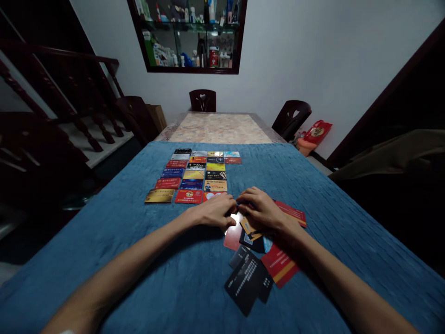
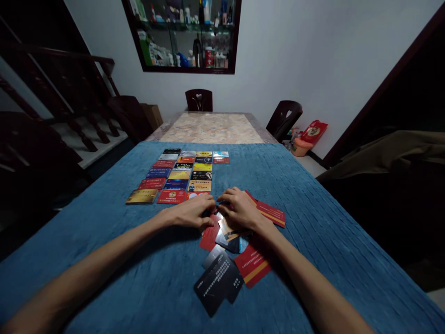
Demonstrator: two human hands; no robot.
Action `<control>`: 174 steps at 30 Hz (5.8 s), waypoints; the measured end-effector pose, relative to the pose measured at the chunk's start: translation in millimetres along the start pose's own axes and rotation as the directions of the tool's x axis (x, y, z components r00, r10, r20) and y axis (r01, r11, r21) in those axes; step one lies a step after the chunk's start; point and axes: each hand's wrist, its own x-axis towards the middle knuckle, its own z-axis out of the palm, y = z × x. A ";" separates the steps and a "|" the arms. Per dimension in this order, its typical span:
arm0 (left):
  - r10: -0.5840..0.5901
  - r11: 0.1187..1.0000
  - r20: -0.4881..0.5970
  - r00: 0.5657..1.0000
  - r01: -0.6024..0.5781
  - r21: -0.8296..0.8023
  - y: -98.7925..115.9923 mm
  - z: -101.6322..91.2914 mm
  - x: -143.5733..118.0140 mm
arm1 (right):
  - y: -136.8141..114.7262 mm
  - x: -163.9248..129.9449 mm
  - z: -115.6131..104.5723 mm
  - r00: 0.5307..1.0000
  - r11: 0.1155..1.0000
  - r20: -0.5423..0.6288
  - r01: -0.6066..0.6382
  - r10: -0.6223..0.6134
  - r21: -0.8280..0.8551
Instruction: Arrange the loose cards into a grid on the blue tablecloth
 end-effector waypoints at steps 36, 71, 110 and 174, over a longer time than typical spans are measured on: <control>-0.187 0.854 -0.313 0.931 -0.003 -0.521 -7.6 -19.3 1.3 | -15.2 2.1 0.1 0.964 0.982 -0.261 0.001 0.050 0.191; -0.112 0.885 -0.117 0.987 0.045 -0.464 -5.3 -15.5 -2.6 | 10.3 -11.7 -15.6 0.936 0.959 -0.349 0.055 0.047 0.277; 0.009 0.991 -0.193 0.981 0.017 0.133 -5.8 -10.3 -3.8 | 15.4 -20.0 -32.9 0.988 0.985 -0.083 0.120 -0.131 -0.121; -0.201 0.940 -0.347 0.916 0.281 0.196 -101.8 -12.4 -116.5 | -63.3 92.7 62.4 0.993 0.942 0.117 0.032 0.007 -0.333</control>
